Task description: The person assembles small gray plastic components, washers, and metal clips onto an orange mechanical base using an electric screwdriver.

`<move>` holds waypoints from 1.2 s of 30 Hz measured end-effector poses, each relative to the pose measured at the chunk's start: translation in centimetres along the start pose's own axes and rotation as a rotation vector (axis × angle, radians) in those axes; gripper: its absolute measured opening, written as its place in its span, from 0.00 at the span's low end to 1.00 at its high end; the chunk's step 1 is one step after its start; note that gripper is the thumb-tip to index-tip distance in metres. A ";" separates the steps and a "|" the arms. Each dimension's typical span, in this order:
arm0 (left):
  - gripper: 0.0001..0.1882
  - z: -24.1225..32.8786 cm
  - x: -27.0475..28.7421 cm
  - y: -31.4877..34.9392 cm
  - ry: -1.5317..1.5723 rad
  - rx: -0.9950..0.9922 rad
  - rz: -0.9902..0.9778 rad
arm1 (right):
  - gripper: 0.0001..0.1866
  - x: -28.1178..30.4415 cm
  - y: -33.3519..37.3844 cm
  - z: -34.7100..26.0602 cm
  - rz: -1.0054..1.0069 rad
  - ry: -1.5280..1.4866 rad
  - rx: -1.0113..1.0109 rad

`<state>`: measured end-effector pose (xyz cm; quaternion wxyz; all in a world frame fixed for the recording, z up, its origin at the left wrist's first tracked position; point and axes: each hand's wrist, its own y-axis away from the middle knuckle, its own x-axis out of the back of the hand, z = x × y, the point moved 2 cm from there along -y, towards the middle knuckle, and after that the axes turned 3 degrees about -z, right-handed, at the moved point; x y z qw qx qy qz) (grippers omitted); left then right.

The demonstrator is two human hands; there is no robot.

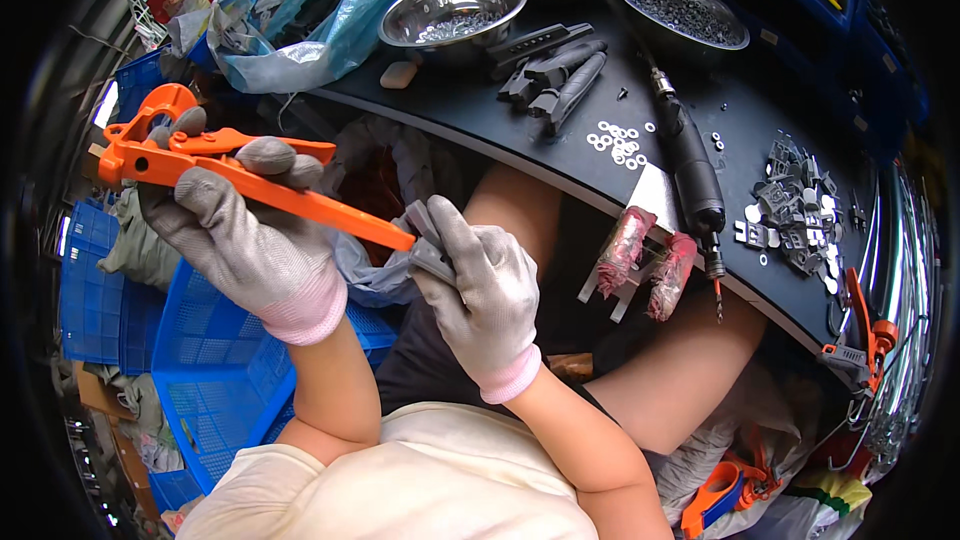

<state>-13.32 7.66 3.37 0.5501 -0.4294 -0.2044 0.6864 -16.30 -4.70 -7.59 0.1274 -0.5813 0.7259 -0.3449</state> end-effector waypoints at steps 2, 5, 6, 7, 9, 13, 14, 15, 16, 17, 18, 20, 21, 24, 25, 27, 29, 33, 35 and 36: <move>0.25 0.5 0.3 -0.4 -0.023 -0.038 -0.009 | 0.30 0.2 -0.2 0.1 0.027 -0.029 0.010; 0.26 0.3 0.5 -0.6 0.140 0.054 -0.057 | 0.30 1.0 -0.8 0.0 -0.026 0.048 0.109; 0.26 0.0 0.5 -0.4 0.117 0.071 -0.039 | 0.31 1.0 -1.0 0.0 -0.049 0.008 0.105; 0.26 -0.5 0.6 -0.5 0.114 0.067 -0.040 | 0.31 1.0 -1.1 -0.2 -0.072 -0.033 0.103; 0.27 -0.7 0.6 -0.8 -0.247 -0.212 -0.014 | 0.28 1.3 -1.2 -0.5 -0.128 -0.025 0.099; 0.28 0.0 0.7 -1.4 0.193 0.094 -0.158 | 0.19 1.3 -1.6 -0.6 -0.253 -0.525 -0.089; 0.28 0.0 0.0 -1.4 -0.048 -0.090 -0.201 | 0.18 1.4 -1.5 -0.5 -0.451 -0.664 -0.244; 0.28 0.0 0.1 -1.4 -0.048 -0.090 -0.201 | 0.16 1.4 -1.2 -0.7 -0.551 -0.804 -0.386; 0.28 -0.1 0.2 -1.6 0.204 0.002 -0.283 | 0.16 1.3 -1.1 -0.4 -0.664 -0.892 -0.481; 0.27 -0.1 -0.1 -1.7 0.456 0.095 -0.361 | 0.17 1.2 -0.9 -0.2 -0.779 -0.978 -0.577; 0.26 0.3 -0.4 -1.3 0.440 0.164 -0.251 | 0.17 1.3 -1.0 -0.4 -0.778 -0.980 -0.576; 0.25 0.2 -0.1 -1.5 0.465 0.190 -0.309 | 0.22 1.6 -1.2 -1.3 -0.656 -1.330 -0.774; 0.25 0.1 0.0 -1.6 0.493 0.214 -0.366 | 0.22 1.6 -1.0 -1.0 -0.654 -1.331 -0.776; 0.26 0.4 0.4 -2.1 0.467 0.231 -0.461 | 0.26 1.2 -0.4 -0.5 -0.817 -1.414 -0.769; 0.26 0.2 0.5 -2.1 0.459 0.258 -0.507 | 0.26 1.0 -0.1 -0.5 -0.804 -1.489 -0.804; 0.27 0.0 0.2 -1.6 0.500 0.173 -0.431 | 0.26 0.2 0.2 -0.5 -0.791 -1.564 -0.838; 0.29 0.0 -0.2 -1.4 0.024 0.071 -0.454 | 0.26 -0.7 0.0 0.0 -0.429 -1.061 -0.641; 0.32 -0.5 -1.3 0.1 -0.163 0.070 -0.261 | 0.22 -0.7 -0.5 0.0 -0.147 -0.281 -0.145; 0.31 -0.4 -0.3 0.0 -0.207 0.064 -0.217 | 0.24 -0.8 -0.2 0.4 -0.083 -0.366 -0.219; 0.30 0.0 0.9 -0.4 -0.407 0.132 -0.281 | 0.23 -0.6 -0.2 0.6 -0.088 -0.433 -0.258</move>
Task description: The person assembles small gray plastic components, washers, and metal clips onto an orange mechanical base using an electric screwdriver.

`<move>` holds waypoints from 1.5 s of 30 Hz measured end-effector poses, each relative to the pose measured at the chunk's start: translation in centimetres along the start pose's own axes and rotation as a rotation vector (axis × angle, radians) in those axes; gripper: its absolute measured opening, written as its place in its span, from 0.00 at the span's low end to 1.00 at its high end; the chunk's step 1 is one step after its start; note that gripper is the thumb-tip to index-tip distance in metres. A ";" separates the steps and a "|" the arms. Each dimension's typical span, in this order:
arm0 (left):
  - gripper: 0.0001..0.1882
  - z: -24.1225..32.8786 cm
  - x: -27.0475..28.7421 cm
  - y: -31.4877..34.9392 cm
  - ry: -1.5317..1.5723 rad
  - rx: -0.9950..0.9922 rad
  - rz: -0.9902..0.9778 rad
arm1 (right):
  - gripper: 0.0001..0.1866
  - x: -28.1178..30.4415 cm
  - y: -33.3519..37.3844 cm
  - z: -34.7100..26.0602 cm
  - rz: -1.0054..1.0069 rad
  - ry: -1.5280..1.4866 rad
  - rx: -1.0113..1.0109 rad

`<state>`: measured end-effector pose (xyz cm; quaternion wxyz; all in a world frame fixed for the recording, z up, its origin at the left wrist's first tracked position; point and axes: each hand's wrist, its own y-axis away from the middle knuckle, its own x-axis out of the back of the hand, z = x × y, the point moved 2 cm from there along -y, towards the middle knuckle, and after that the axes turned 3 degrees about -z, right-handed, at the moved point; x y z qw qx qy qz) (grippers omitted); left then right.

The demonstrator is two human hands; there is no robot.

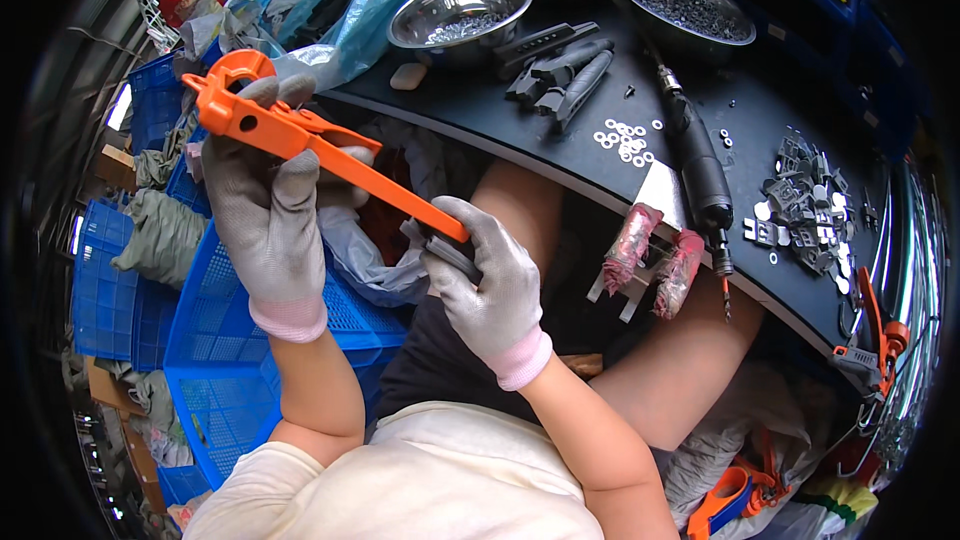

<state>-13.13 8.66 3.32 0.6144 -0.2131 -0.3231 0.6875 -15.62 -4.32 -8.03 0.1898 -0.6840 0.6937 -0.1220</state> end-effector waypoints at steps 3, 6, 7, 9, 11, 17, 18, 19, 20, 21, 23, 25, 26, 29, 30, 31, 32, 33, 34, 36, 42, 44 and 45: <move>0.28 0.5 1.4 -0.2 -0.312 0.066 0.016 | 0.19 1.4 -0.6 -0.1 -0.070 0.170 0.061; 0.26 -0.7 1.5 0.0 -0.220 -0.030 0.003 | 0.16 1.7 -0.3 -0.1 -0.187 0.045 -0.068; 0.27 -0.6 1.6 -0.2 -0.250 -0.067 -0.091 | 0.16 1.7 -0.2 -0.4 -0.192 0.041 -0.060; 0.29 -1.6 1.4 0.2 0.079 -0.060 -0.170 | 0.26 1.5 0.0 -0.8 -0.300 -0.483 -0.392; 0.31 -2.1 1.1 0.5 0.111 -0.092 -0.152 | 0.30 1.7 -0.1 -1.4 -0.338 -0.622 -0.481; 0.37 -2.4 0.7 0.7 0.257 -0.057 -0.051 | 0.20 2.4 -1.1 -3.3 -0.449 -0.557 -0.601; 0.38 -2.5 1.0 0.7 -0.037 -0.116 -0.012 | 0.19 1.9 -1.2 -4.2 -0.304 -0.440 -0.554; 0.39 -2.5 1.2 0.7 -0.326 -0.172 0.030 | 0.19 1.9 -1.1 -4.3 -0.301 -0.432 -0.557; 0.41 -2.2 0.8 0.6 -0.240 -0.083 -0.016 | 0.19 1.8 -1.0 -4.3 -0.312 -0.341 -0.481; 0.39 -3.1 1.4 0.3 -0.360 -0.131 -0.076 | 0.18 1.8 -0.9 -4.2 -0.322 -0.251 -0.406; 0.39 -3.2 1.7 0.3 -0.643 -0.111 -0.222 | 0.15 1.8 -0.4 -2.7 -0.278 -0.209 -0.410; 0.39 -3.0 1.5 0.8 -0.560 -0.012 -0.236 | 0.18 2.2 -0.3 -0.9 -0.274 -0.435 -0.615; 0.36 -3.4 1.5 1.2 -0.569 -0.036 -0.250 | 0.22 2.2 -0.3 -0.3 -0.298 -0.441 -0.594; 0.19 -5.4 1.2 2.5 -0.573 -0.181 -0.146 | 0.22 1.5 0.2 0.1 -0.208 -0.662 -0.743; 0.17 -6.5 1.1 3.0 -0.519 -0.174 -0.122 | 0.23 1.2 0.5 0.5 -0.157 -0.691 -0.774; 0.15 -7.5 1.0 3.2 -0.467 -0.170 -0.097 | 0.23 1.2 0.4 0.7 -0.160 -0.689 -0.773; 0.19 -8.1 1.0 3.6 -0.484 -0.066 -0.064 | 0.24 1.4 0.3 0.7 -0.154 -0.573 -0.719; 0.20 -9.2 0.9 4.3 -0.205 0.170 0.032 | 0.24 1.6 0.1 0.7 -0.146 -0.457 -0.664; 0.21 -9.1 1.2 4.5 0.086 0.380 0.052 | 0.24 1.8 -0.1 0.3 -0.156 -0.323 -0.610; 0.23 -9.1 1.3 4.4 0.638 0.695 0.001 | 0.24 2.1 -0.7 -0.1 -0.195 -0.230 -0.527; 0.18 -7.7 1.3 4.0 0.801 0.596 -0.123 | 0.20 3.2 -1.0 -1.6 -0.284 -0.044 -0.387; 0.17 -7.1 1.7 4.0 0.819 0.569 -0.174 | 0.17 3.8 -1.4 -2.6 -0.306 0.158 -0.266; 0.14 -6.4 1.8 4.4 0.782 0.647 -0.089 | 0.17 3.8 -1.3 -2.9 -0.331 0.209 -0.250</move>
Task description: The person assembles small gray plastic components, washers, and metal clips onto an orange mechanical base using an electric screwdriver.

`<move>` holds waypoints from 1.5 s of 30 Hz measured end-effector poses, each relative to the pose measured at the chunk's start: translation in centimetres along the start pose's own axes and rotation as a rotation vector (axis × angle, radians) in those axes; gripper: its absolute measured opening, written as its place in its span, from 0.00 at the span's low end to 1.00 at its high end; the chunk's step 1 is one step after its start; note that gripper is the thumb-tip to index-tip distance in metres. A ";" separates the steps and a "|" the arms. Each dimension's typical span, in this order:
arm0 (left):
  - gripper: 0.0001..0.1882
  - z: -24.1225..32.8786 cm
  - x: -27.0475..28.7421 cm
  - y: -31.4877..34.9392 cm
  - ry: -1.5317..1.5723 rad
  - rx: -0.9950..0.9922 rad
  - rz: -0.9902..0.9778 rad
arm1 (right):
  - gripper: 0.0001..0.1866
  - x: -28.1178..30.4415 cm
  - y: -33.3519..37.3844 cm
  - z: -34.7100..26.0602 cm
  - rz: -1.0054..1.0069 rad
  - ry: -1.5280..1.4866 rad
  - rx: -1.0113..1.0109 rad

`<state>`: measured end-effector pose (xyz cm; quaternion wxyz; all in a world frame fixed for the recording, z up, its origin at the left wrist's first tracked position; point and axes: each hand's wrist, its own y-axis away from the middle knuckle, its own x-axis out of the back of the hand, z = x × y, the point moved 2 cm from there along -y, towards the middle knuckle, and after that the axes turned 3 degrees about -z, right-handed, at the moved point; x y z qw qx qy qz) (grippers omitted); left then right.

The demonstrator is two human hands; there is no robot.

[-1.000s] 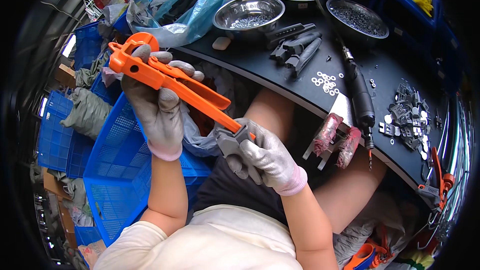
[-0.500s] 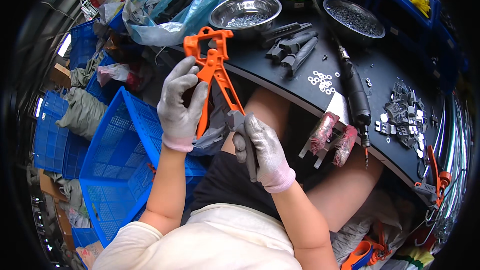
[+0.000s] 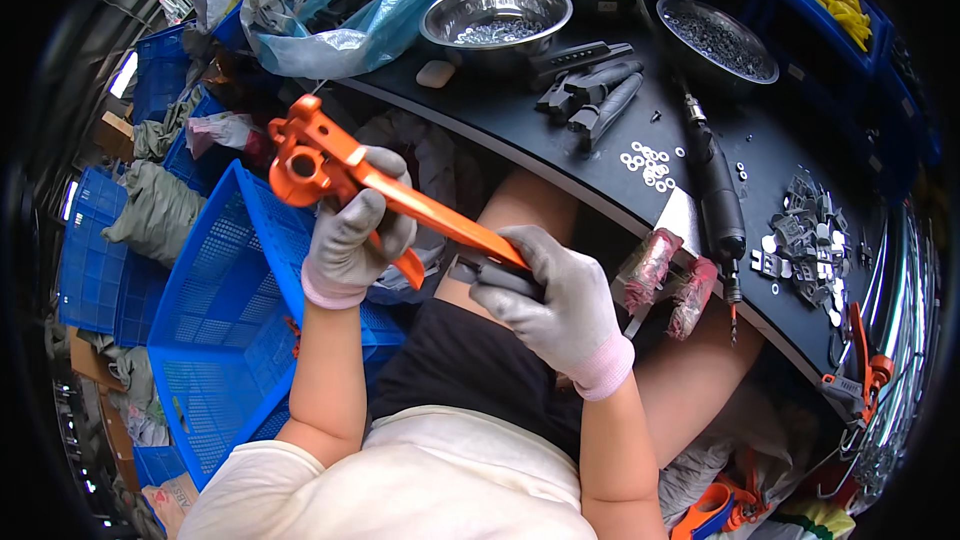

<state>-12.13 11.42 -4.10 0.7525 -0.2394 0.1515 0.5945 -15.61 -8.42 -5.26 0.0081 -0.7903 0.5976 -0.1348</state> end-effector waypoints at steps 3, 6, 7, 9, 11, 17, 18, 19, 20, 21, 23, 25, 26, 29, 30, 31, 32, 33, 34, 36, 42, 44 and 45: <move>0.11 2.0 -1.2 0.9 -0.262 -0.115 0.066 | 0.20 -1.1 -0.2 -0.2 0.016 0.239 0.145; 0.13 3.9 -2.2 1.9 -0.348 -0.282 0.191 | 0.21 -1.6 0.1 1.4 -0.194 0.328 -0.213; 0.13 4.7 -2.6 2.3 -0.339 -0.292 0.165 | 0.21 -1.6 0.0 2.5 -0.193 0.324 -0.222; 0.14 5.6 -3.2 2.8 -0.352 -0.237 0.151 | 0.18 -1.4 -0.3 4.4 -0.229 -0.442 -0.213; 0.14 5.2 -3.3 3.1 -0.400 -0.231 0.191 | 0.17 -1.9 -0.8 2.4 -0.154 -0.546 -0.233; 0.15 4.8 -3.8 3.3 -0.446 -0.313 0.243 | 0.16 -1.6 -0.8 3.1 -0.025 -0.323 -0.086; 0.15 5.0 -3.8 3.4 -0.476 -0.322 0.208 | 0.16 -1.6 -0.7 2.9 -0.020 -0.323 -0.087; 0.15 5.0 -3.6 3.4 -0.477 -0.320 0.206 | 0.13 -1.6 -0.6 2.6 -0.038 -0.375 -0.100; 0.16 5.1 -3.5 3.5 -0.485 -0.333 0.172 | 0.10 -1.6 -0.5 2.2 -0.056 -0.426 -0.113; 0.16 5.1 -3.4 3.5 -0.493 -0.346 0.138 | 0.11 -1.4 -0.6 1.7 -0.019 -0.299 -0.068; 0.17 5.0 -3.6 3.5 -0.505 -0.356 0.102 | 0.11 -0.9 -0.7 2.5 0.004 -0.160 0.053; 0.19 4.6 -4.4 3.3 -0.582 -0.440 0.027 | 0.10 -0.6 -0.5 2.4 -0.001 -0.150 0.036; 0.19 4.5 -4.3 3.4 -0.581 -0.437 0.025 | 0.10 -0.6 -0.5 2.3 0.001 -0.151 0.034; 0.18 4.1 -3.8 3.0 -0.584 -0.540 -0.138 | 0.09 -0.4 -0.5 2.2 -0.014 -0.198 -0.016; 0.18 4.0 -3.5 2.7 -0.583 -0.539 -0.141 | 0.09 -0.4 -0.5 2.3 -0.056 -0.326 -0.088; 0.18 4.0 -3.2 2.5 -0.599 -0.540 -0.213 | 0.08 -0.5 -0.4 2.5 -0.099 -0.456 -0.160; 0.18 3.9 -3.2 2.5 -0.615 -0.540 -0.286 | 0.08 -0.4 -0.3 2.6 -0.096 -0.459 -0.160; 0.19 3.7 -3.5 2.6 -0.548 -0.491 -0.218 | 0.09 -0.3 -0.3 2.7 -0.093 -0.421 -0.119; 0.19 3.8 -3.0 2.9 -0.549 -0.487 -0.222 | 0.09 -0.2 -0.2 2.7 -0.088 -0.384 -0.078; 0.18 3.8 -1.2 3.3 -0.261 -0.213 -0.185 | 0.11 0.1 -0.2 2.4 -0.089 -0.304 0.026; 0.19 3.9 -5.7 3.0 -0.570 -0.390 0.079 | 0.10 0.8 -0.2 2.2 -0.104 -0.201 0.053; 0.18 3.5 -5.6 3.0 -0.655 -0.454 0.130 | 0.11 0.8 -0.3 2.3 -0.086 -0.254 0.020; 0.17 3.3 -5.3 2.9 -0.715 -0.461 0.140 | 0.11 0.7 -0.4 2.3 -0.077 -0.245 0.076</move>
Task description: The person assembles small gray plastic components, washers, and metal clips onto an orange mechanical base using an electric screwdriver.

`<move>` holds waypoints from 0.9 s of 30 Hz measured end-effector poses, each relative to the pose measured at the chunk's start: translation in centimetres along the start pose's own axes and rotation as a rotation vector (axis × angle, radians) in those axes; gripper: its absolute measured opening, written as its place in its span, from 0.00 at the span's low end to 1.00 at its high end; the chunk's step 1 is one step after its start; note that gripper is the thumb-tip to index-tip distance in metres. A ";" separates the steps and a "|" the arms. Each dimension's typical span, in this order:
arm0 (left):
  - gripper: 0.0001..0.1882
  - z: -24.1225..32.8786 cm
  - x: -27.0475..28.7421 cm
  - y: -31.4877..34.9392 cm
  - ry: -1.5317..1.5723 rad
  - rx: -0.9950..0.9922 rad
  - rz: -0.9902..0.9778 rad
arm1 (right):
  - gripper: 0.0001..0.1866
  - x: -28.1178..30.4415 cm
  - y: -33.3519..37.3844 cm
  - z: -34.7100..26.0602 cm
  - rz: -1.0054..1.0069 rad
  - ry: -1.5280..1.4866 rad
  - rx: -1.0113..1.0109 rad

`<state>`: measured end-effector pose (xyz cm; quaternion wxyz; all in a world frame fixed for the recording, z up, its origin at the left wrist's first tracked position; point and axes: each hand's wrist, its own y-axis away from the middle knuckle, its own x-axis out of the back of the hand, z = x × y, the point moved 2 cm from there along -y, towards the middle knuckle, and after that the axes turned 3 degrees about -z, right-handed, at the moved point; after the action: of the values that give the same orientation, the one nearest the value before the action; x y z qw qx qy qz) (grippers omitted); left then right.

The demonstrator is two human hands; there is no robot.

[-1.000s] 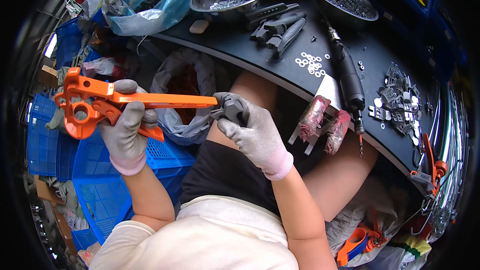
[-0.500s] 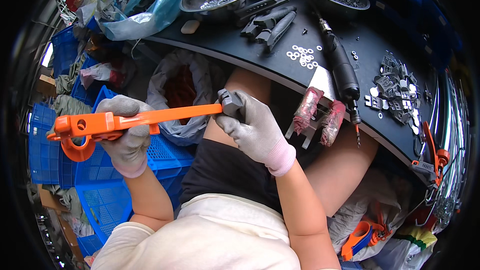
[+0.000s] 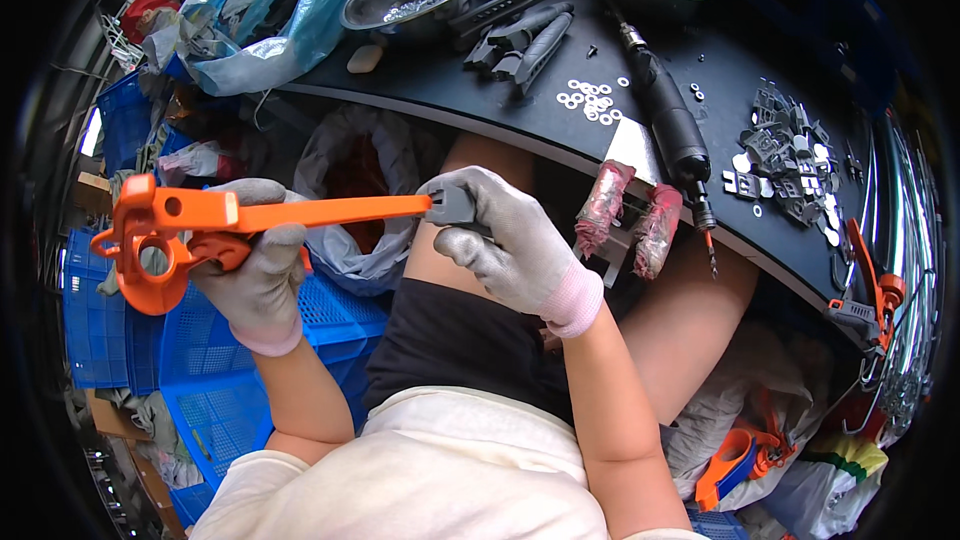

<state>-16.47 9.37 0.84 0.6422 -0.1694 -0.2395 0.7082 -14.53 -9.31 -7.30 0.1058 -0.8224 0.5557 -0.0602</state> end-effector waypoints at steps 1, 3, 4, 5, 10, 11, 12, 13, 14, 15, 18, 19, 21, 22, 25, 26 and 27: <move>0.17 0.1 0.1 -0.2 0.003 -0.001 -0.006 | 0.11 0.1 0.0 0.2 0.001 0.012 0.055; 0.17 -0.1 0.5 -0.9 0.109 0.135 -0.004 | 0.11 0.5 0.3 1.5 -0.070 -0.121 0.007; 0.16 -0.6 0.5 -1.4 0.111 0.091 0.040 | 0.12 0.2 0.2 1.8 -0.072 -0.175 0.097; 0.16 -0.4 0.3 -1.5 0.111 0.090 0.035 | 0.13 -0.1 0.3 1.9 -0.074 -0.228 0.188; 0.15 0.2 0.0 -2.1 0.066 0.264 -0.033 | 0.12 -0.4 0.2 1.9 -0.006 -0.287 0.111; 0.15 0.3 -0.2 -2.2 0.056 0.305 -0.076 | 0.11 0.1 0.3 1.5 0.003 -0.033 0.135; 0.15 0.1 -0.6 -2.1 0.051 0.302 -0.081 | 0.11 0.5 0.3 1.2 0.014 0.221 0.156; 0.14 -0.3 -0.9 -1.8 0.052 0.271 -0.089 | 0.11 0.5 0.0 1.4 0.016 0.224 0.155; 0.13 -0.5 -1.0 -1.7 0.052 0.240 -0.098 | 0.09 0.6 -0.2 1.4 0.125 0.413 0.304; 0.13 -0.4 -1.0 -1.7 0.055 0.239 -0.100 | 0.08 0.5 -0.2 1.3 0.234 0.603 0.453; 0.15 -0.6 0.1 -2.4 0.145 0.214 -0.087 | 0.11 -0.2 0.0 1.2 0.200 0.105 0.239; 0.15 -0.8 0.3 -2.4 0.145 0.211 -0.088 | 0.12 -0.4 -0.1 1.5 0.157 0.025 0.236; 0.16 -0.7 0.5 -2.3 0.177 0.088 -0.163 | 0.15 -0.6 0.1 1.9 0.093 -0.130 0.188; 0.17 -0.7 0.4 -2.5 0.232 0.073 -0.238 | 0.16 -0.8 0.2 2.3 0.055 -0.247 0.179; 0.17 0.4 0.0 -2.3 0.045 0.151 -0.165 | 0.16 -0.6 0.5 2.2 0.005 -0.314 0.176; 0.15 0.0 -0.7 -2.2 0.090 0.053 -0.171 | 0.16 -0.4 0.5 2.1 0.014 -0.203 0.167; 0.15 0.1 -0.5 -2.2 0.086 0.051 -0.170 | 0.16 -0.2 0.5 1.8 0.024 -0.092 0.159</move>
<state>-14.68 9.00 2.15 0.7136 -0.1625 -0.2072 0.6491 -14.71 -9.13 -9.15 0.1968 -0.8067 0.5534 -0.0650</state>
